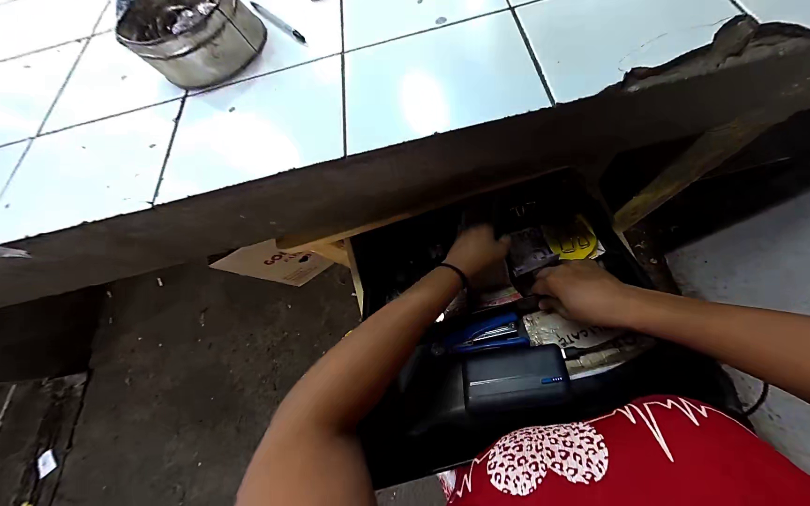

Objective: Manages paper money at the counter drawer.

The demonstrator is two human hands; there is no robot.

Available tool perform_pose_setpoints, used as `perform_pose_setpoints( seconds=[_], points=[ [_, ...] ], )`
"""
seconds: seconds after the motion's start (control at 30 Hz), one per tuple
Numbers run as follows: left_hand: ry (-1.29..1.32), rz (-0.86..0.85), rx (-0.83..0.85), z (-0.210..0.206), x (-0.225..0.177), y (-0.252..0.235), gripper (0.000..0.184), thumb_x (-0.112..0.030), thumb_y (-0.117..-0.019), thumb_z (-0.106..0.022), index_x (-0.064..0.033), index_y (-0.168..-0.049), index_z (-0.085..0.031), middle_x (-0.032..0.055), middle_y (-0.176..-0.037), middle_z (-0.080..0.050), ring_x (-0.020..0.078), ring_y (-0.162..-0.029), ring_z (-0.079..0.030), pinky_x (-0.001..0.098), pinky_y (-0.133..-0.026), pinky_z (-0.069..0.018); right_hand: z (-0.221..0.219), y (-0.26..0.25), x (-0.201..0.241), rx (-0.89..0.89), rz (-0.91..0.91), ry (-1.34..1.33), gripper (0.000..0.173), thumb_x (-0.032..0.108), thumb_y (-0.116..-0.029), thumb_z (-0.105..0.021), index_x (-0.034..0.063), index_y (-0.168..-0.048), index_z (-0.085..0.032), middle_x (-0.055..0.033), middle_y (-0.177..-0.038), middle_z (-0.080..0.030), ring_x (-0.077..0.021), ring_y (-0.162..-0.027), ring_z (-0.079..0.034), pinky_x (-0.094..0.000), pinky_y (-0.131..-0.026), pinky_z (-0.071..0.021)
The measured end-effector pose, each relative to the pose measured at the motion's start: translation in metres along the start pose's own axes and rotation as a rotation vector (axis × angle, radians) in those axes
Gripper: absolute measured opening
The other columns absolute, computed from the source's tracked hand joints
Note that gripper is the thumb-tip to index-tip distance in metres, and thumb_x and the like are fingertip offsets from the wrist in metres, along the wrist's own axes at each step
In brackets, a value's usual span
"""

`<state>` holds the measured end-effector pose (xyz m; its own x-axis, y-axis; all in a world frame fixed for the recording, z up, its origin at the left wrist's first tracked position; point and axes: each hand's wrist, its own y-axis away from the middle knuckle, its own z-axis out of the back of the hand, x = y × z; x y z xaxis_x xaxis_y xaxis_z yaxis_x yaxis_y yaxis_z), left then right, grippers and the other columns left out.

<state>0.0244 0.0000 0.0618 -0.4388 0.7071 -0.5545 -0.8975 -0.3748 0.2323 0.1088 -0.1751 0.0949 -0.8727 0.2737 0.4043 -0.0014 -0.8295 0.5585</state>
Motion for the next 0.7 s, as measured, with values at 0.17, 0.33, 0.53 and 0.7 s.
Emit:
perform_pose_setpoints(
  seconds=[0.17, 0.33, 0.53, 0.7],
  points=[
    [0.014, -0.257, 0.115, -0.010, -0.007, 0.010, 0.047, -0.027, -0.1082, -0.036, -0.0066, -0.149, -0.050, 0.0143, -0.150, -0.053, 0.0275, -0.140, -0.049, 0.0466, -0.118, -0.0362, -0.001, -0.002, -0.003, -0.042, -0.040, 0.001, 0.029, 0.021, -0.1053, -0.056, 0.0013, -0.122, -0.070, -0.0243, -0.124, -0.067, -0.0457, -0.119, -0.062, -0.0666, -0.097, -0.0457],
    [-0.198, -0.206, 0.308, -0.005, -0.019, 0.018, 0.056, -0.032, -0.1118, -0.022, 0.0015, -0.139, -0.056, 0.0214, -0.145, -0.055, 0.0347, -0.136, -0.052, 0.0522, -0.114, -0.0375, 0.017, -0.020, -0.017, -0.111, -0.066, 0.019, 0.027, 0.016, -0.1030, -0.059, 0.0012, -0.123, -0.070, -0.0256, -0.125, -0.067, -0.0467, -0.123, -0.059, -0.0668, -0.102, -0.0433],
    [-0.382, -0.106, 0.101, -0.004, -0.014, -0.010, 0.044, -0.023, -0.1066, -0.043, -0.0066, -0.147, -0.052, 0.0150, -0.155, -0.046, 0.0337, -0.148, -0.036, 0.0497, -0.123, -0.0226, 0.021, -0.049, -0.028, -0.175, -0.091, 0.012, 0.032, 0.020, -0.1070, -0.053, -0.0017, -0.126, -0.067, -0.0291, -0.124, -0.066, -0.0488, -0.121, -0.061, -0.0679, -0.101, -0.0438],
    [-0.479, 0.102, -0.028, -0.004, -0.017, 0.000, 0.048, -0.011, -0.1039, -0.044, 0.0052, -0.149, -0.044, 0.0238, -0.159, -0.037, 0.0406, -0.150, -0.030, 0.0551, -0.122, -0.0220, 0.003, -0.080, -0.034, -0.284, -0.096, 0.042, 0.034, 0.017, -0.1087, -0.047, -0.0001, -0.133, -0.064, -0.0273, -0.131, -0.064, -0.0464, -0.127, -0.058, -0.0635, -0.103, -0.0458]
  ],
)
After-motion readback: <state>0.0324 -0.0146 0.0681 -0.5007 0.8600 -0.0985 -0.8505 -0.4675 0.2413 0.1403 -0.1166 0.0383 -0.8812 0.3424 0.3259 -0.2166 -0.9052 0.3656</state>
